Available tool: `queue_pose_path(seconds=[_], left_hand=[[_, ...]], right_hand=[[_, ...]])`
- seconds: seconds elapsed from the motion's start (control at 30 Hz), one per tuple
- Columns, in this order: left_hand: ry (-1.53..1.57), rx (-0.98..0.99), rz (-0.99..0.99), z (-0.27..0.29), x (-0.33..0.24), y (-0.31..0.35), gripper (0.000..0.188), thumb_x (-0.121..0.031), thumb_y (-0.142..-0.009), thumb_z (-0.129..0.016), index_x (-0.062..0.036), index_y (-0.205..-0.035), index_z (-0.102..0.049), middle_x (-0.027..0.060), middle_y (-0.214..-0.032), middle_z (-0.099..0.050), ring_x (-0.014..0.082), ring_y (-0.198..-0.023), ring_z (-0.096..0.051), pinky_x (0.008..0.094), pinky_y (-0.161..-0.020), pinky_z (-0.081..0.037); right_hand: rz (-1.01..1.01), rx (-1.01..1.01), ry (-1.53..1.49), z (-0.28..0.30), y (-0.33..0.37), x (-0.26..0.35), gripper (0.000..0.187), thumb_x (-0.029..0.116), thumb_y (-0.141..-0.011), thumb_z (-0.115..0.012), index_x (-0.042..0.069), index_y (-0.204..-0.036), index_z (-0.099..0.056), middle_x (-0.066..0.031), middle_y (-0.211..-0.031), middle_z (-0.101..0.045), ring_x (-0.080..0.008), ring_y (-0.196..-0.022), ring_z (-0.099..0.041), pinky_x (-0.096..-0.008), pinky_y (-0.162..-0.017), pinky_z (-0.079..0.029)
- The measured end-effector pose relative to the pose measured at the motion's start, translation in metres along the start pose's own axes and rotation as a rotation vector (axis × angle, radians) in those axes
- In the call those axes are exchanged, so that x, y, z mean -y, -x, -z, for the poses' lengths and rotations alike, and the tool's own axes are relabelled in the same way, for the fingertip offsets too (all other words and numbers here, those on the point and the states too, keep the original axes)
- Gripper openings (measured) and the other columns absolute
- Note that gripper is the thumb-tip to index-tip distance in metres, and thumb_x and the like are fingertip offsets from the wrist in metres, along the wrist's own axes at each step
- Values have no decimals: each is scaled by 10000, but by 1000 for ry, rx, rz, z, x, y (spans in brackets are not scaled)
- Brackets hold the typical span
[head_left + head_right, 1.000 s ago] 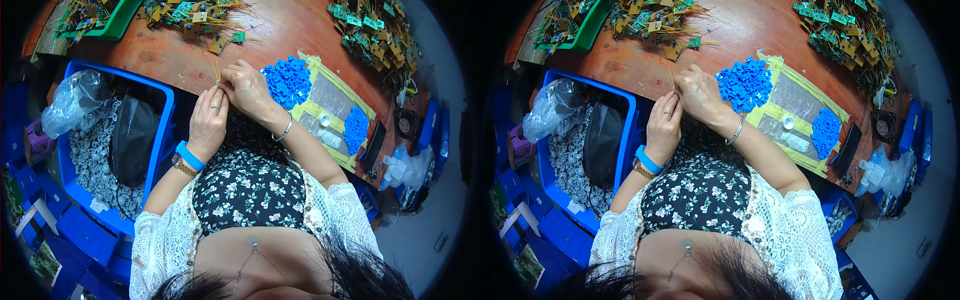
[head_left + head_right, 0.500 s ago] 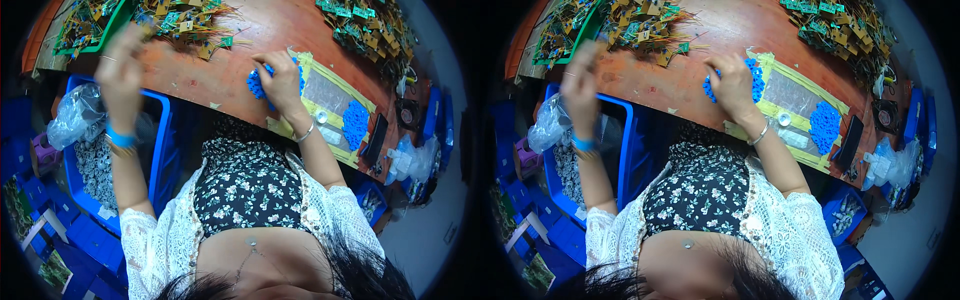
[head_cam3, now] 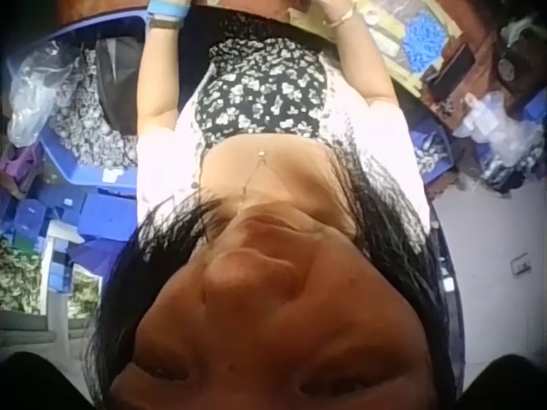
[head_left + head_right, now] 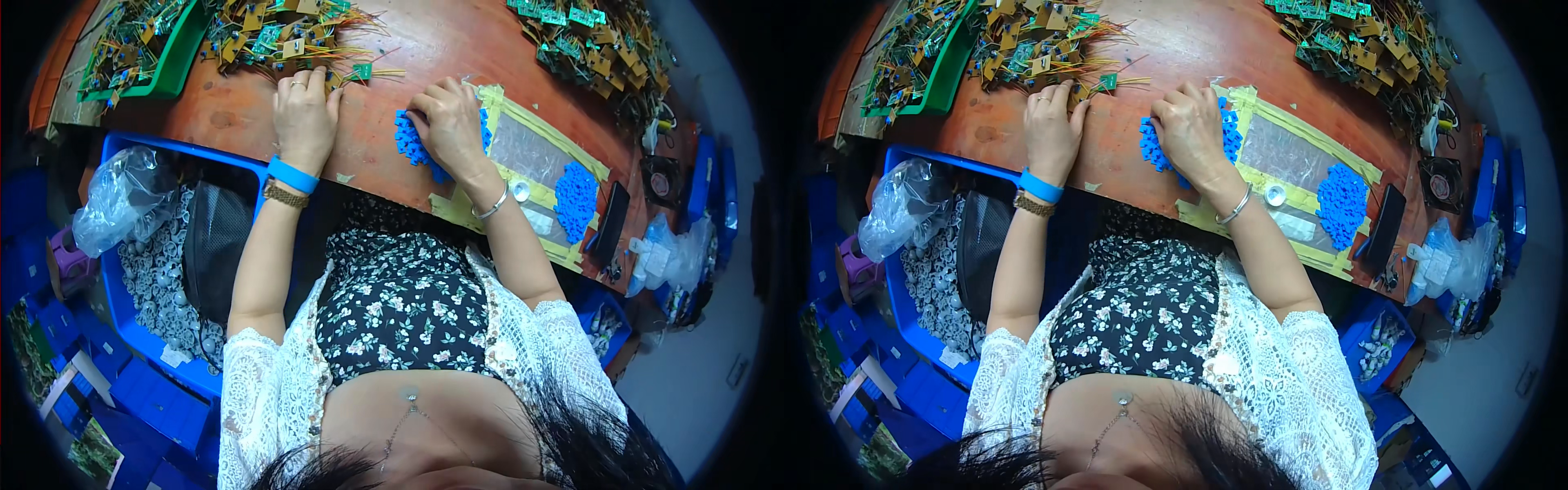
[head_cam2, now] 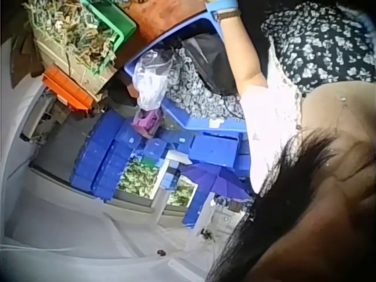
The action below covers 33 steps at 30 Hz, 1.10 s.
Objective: Assembling small electronic or toy components at a workbench.
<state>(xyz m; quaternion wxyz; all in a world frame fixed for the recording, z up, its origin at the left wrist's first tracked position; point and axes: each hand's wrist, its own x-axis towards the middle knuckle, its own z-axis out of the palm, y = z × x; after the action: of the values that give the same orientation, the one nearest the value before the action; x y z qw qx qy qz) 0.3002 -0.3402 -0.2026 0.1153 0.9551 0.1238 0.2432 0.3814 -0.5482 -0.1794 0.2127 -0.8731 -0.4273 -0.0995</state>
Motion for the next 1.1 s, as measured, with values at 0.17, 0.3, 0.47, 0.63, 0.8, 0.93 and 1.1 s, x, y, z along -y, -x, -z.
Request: queue_pose_path(seconds=[0.17,0.3,0.47,0.63,0.8,0.93,1.1], left_hand=[[285,-72,120,6,-7,5,337,-74,-820,-748,-40,-1145,-666,149,-1059,-631,336,-962,-603,440,-852,-500],[494,-70,215,32,-23,38,324,37,-803,-714,-53,-1111,-664,139,-994,-580,331,-869,-626,411,-758,-521],[183,-37,-113,49,-30,84,272,35,-782,-646,-47,-1037,-693,76,-1235,-651,283,-936,-598,394,-802,-505],[107,117,-217,52,-33,107,241,-39,-787,-659,-24,-1026,-687,58,-1297,-655,242,-876,-564,385,-806,-459],[86,139,-185,52,-35,109,409,11,-772,-637,-37,-1178,-656,48,-1292,-646,254,-971,-577,385,-861,-456],[22,164,-191,55,-36,108,508,9,-797,-614,-50,-1302,-621,64,-1313,-612,262,-1053,-563,395,-912,-451],[1,202,-202,55,-34,110,537,-52,-821,-604,-35,-1357,-592,93,-1362,-565,282,-1213,-516,420,-990,-419]], right_hand=[[-23,18,-135,3,-3,16,115,177,-773,-782,81,-786,-720,-44,-814,-676,-264,-894,-593,-419,-819,-425],[18,221,-234,-6,5,31,116,189,-776,-783,87,-800,-733,-39,-831,-692,-268,-884,-593,-423,-804,-419],[-127,214,-153,-7,-1,31,144,247,-786,-784,104,-786,-768,-56,-798,-695,-269,-904,-605,-431,-809,-424],[-116,91,-185,-6,8,27,117,221,-790,-786,111,-829,-779,-52,-813,-693,-268,-895,-600,-416,-815,-427],[-33,-19,-242,-11,17,38,105,191,-770,-795,113,-831,-761,-33,-830,-678,-247,-913,-592,-391,-819,-419],[68,-34,-82,-17,17,46,116,173,-738,-792,111,-773,-701,-26,-823,-653,-228,-913,-595,-385,-798,-413],[79,-19,-61,-16,16,48,129,162,-732,-787,107,-762,-674,-28,-808,-637,-226,-907,-595,-381,-782,-412]])
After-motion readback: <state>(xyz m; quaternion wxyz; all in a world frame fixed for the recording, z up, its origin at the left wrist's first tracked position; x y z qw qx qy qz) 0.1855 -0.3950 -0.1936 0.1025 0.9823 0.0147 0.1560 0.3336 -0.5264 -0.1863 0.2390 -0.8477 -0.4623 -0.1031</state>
